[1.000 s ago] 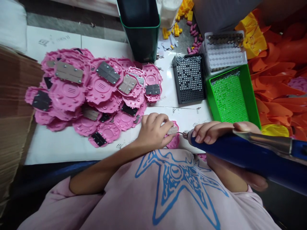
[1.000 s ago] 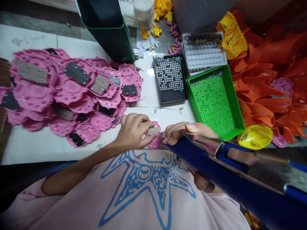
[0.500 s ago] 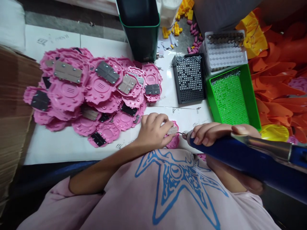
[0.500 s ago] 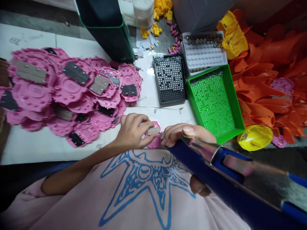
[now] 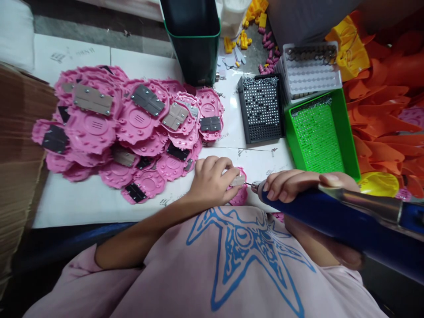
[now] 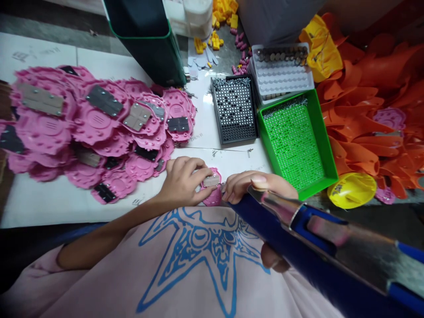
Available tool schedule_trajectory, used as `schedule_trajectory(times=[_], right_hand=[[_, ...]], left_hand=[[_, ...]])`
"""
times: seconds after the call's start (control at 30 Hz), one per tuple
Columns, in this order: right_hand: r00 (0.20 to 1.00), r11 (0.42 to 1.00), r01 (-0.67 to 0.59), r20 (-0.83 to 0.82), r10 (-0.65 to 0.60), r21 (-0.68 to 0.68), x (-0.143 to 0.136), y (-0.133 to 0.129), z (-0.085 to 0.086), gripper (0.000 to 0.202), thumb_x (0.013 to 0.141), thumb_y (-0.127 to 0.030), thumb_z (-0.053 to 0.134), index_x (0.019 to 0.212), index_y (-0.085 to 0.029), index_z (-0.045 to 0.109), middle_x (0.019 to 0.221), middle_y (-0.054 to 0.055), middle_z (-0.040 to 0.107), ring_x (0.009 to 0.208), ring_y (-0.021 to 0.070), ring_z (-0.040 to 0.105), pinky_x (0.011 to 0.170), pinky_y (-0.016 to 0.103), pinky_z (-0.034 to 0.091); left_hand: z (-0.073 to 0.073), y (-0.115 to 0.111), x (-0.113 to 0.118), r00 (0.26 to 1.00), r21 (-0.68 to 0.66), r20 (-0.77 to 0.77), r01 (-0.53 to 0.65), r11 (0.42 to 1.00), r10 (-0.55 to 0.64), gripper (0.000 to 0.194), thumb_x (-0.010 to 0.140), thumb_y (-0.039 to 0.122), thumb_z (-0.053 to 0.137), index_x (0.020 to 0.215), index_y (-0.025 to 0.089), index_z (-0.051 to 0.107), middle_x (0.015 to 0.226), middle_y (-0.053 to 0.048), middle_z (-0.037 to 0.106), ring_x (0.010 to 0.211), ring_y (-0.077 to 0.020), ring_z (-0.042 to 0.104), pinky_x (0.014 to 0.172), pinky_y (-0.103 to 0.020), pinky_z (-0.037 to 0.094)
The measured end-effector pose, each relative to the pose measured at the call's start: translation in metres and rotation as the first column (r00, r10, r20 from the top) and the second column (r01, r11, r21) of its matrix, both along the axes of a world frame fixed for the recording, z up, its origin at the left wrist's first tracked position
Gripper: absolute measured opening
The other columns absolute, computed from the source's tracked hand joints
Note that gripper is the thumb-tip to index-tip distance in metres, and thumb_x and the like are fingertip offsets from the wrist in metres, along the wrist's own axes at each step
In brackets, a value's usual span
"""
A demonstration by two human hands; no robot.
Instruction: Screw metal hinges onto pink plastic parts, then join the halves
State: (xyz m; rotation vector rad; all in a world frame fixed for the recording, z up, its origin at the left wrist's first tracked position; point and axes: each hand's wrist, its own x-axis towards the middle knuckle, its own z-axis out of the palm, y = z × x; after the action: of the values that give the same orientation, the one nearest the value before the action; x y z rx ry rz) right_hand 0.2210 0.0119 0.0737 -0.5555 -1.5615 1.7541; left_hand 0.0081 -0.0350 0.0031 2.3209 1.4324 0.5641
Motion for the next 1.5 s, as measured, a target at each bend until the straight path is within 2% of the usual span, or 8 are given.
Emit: schedule_trajectory(times=[0.27, 0.43, 0.63, 0.9, 1.1, 1.23, 1.33, 1.5], right_hand=[[1.0, 0.999, -0.001, 0.031, 0.002, -0.042, -0.002, 0.001, -0.001, 0.026, 0.087, -0.04, 0.054, 0.088, -0.02, 0.07, 0.078, 0.009, 0.07, 0.074, 0.0241, 0.067, 0.072, 0.043, 0.056], [0.979, 0.972, 0.2, 0.073, -0.192, -0.124, -0.008, -0.008, -0.007, 0.025, 0.078, -0.048, 0.064, 0.077, -0.023, 0.068, 0.064, 0.004, 0.063, 0.063, 0.0224, 0.064, 0.065, 0.042, 0.057], [0.984, 0.977, 0.18, 0.026, -0.179, -0.118, -0.011, -0.009, -0.008, 0.022, 0.084, -0.042, 0.056, 0.077, -0.024, 0.068, 0.061, 0.003, 0.062, 0.06, 0.0207, 0.063, 0.062, 0.039, 0.056], [0.994, 0.994, -0.104, -0.013, 0.105, 0.029, -0.005, 0.011, -0.001, 0.037, 0.093, -0.038, 0.039, 0.094, -0.018, 0.07, 0.076, 0.009, 0.07, 0.073, 0.0232, 0.068, 0.07, 0.041, 0.057], [0.976, 0.978, 0.209, -0.063, -0.208, 0.008, -0.016, -0.006, -0.006, 0.016, 0.087, -0.03, 0.054, 0.097, -0.03, 0.067, 0.072, 0.0, 0.068, 0.063, 0.0202, 0.066, 0.062, 0.038, 0.057], [0.995, 0.991, 0.103, 0.003, -0.104, 0.081, -0.016, -0.006, 0.0, 0.029, 0.09, -0.036, 0.047, 0.1, -0.019, 0.068, 0.075, 0.007, 0.068, 0.07, 0.0243, 0.067, 0.065, 0.043, 0.056], [0.988, 0.981, 0.149, -0.064, -0.142, 0.125, -0.017, -0.008, -0.002, 0.028, 0.086, -0.036, 0.055, 0.11, -0.023, 0.063, 0.075, 0.005, 0.066, 0.067, 0.0235, 0.066, 0.062, 0.042, 0.056], [0.868, 0.869, 0.484, -0.186, -0.46, 0.107, -0.021, 0.0, 0.01, 0.05, 0.072, -0.055, 0.064, 0.11, -0.023, 0.06, 0.071, 0.002, 0.06, 0.059, 0.0206, 0.059, 0.056, 0.039, 0.053]], left_hand=[[0.0, -0.001, 0.0, 1.0, -0.02, 0.007, 0.001, 1.0, -0.001, 0.027, 0.08, 0.044, 0.058, 0.091, 0.02, 0.065, 0.094, -0.008, 0.06, 0.087, -0.0241, 0.044, 0.071, -0.037, 0.025], [-0.002, -0.002, 0.0, 1.0, -0.028, 0.011, 0.005, 1.0, -0.004, 0.027, 0.079, 0.043, 0.059, 0.092, 0.02, 0.065, 0.094, -0.008, 0.059, 0.088, -0.0245, 0.043, 0.072, -0.038, 0.025], [-0.001, -0.001, 0.0, 1.0, -0.019, 0.007, 0.0, 1.0, 0.001, 0.027, 0.08, 0.044, 0.058, 0.091, 0.02, 0.065, 0.092, -0.008, 0.059, 0.087, -0.0237, 0.044, 0.071, -0.037, 0.025], [0.0, -0.001, 0.0, 1.0, -0.036, 0.013, -0.02, 0.999, 0.02, 0.029, 0.078, 0.047, 0.059, 0.089, 0.021, 0.067, 0.084, -0.007, 0.056, 0.083, -0.0225, 0.044, 0.07, -0.036, 0.025], [0.001, -0.004, 0.002, 0.999, -0.054, 0.011, -0.046, 0.997, 0.047, 0.028, 0.079, 0.045, 0.059, 0.09, 0.02, 0.067, 0.084, -0.007, 0.055, 0.082, -0.0227, 0.043, 0.07, -0.037, 0.026], [0.002, -0.003, 0.003, 0.999, -0.059, -0.004, -0.039, 0.998, 0.038, 0.031, 0.081, 0.047, 0.056, 0.092, 0.019, 0.066, 0.083, -0.007, 0.053, 0.08, -0.0227, 0.042, 0.07, -0.037, 0.027], [0.002, -0.003, 0.002, 1.0, -0.054, -0.006, -0.012, 0.998, 0.012, 0.034, 0.082, 0.048, 0.054, 0.094, 0.019, 0.065, 0.085, -0.008, 0.054, 0.081, -0.023, 0.042, 0.07, -0.037, 0.027], [0.0, -0.002, -0.001, 1.0, -0.039, 0.001, -0.002, 0.999, 0.002, 0.03, 0.08, 0.046, 0.058, 0.093, 0.019, 0.064, 0.092, -0.008, 0.057, 0.086, -0.0241, 0.044, 0.072, -0.037, 0.027]])
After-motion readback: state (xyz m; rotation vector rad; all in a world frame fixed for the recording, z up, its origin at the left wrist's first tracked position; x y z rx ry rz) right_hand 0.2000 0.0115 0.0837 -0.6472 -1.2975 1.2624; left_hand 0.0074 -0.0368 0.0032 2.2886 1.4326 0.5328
